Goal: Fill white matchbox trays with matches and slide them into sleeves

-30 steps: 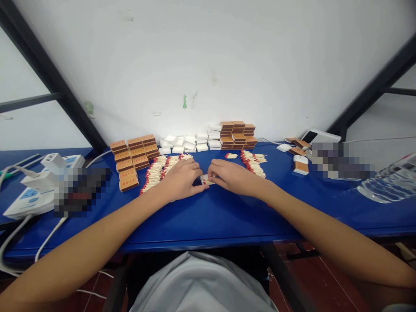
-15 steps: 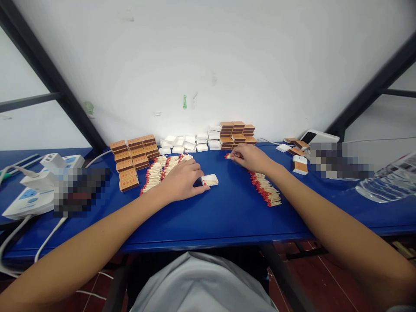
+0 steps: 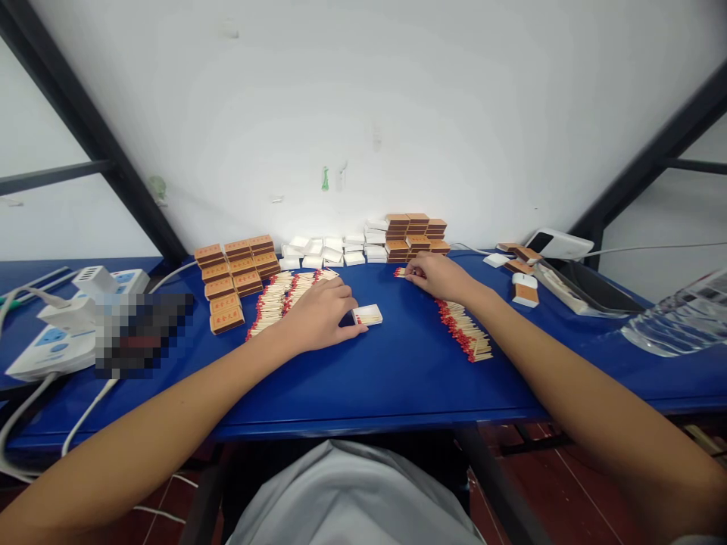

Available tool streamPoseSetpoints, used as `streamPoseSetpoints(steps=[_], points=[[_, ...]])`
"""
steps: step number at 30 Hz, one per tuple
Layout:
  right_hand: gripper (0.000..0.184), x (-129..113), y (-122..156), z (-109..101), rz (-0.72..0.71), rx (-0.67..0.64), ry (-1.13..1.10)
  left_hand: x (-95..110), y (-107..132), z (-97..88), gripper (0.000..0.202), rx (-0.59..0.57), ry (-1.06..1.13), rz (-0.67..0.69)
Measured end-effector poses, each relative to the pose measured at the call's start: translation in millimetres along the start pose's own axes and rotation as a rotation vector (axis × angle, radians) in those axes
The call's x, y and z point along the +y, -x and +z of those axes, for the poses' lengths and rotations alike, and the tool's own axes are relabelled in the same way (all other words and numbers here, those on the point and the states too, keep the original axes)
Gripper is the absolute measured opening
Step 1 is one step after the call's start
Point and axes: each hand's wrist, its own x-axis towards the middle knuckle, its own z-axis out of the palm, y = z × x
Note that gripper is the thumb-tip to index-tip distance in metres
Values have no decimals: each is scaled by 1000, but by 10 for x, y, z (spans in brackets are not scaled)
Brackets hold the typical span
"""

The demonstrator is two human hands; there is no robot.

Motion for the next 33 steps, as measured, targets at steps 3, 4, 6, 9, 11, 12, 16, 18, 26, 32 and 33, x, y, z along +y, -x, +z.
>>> streamPoseSetpoints(steps=[3, 4, 6, 9, 11, 12, 16, 18, 26, 32, 33], points=[[17, 27, -14, 24, -21, 3, 1, 1, -4, 0, 39, -5, -2, 2], [17, 33, -20, 35, -31, 4, 7, 2, -5, -1, 39, -6, -3, 2], [18, 39, -32, 55, -48, -2, 23, 4, -5, -6, 39, -8, -2, 1], [16, 20, -31, 61, -54, -25, 22, 4, -1, -13, 38, -14, 2, -5], [16, -23, -10, 36, -61, -27, 5, 0, 0, -12, 38, -17, 5, -10], [17, -58, 7, 17, -69, -16, -7, -3, 0, -9, 39, -19, 4, -13], [19, -300, 105, -73, -145, 34, -65, -18, -8, 9, 39, -14, -5, -32], [18, -466, 163, -104, -210, 39, -72, -23, -12, 14, 37, -10, -5, -42], [24, -973, 340, -126, -392, 49, 74, -46, -5, 39, 34, 14, -13, -24], [21, -1080, 366, -102, -448, 16, 57, -52, -10, 43, 34, 0, -8, -17], [21, -1064, 354, -107, -443, 15, 14, -49, -10, 39, 34, -1, -6, -18]])
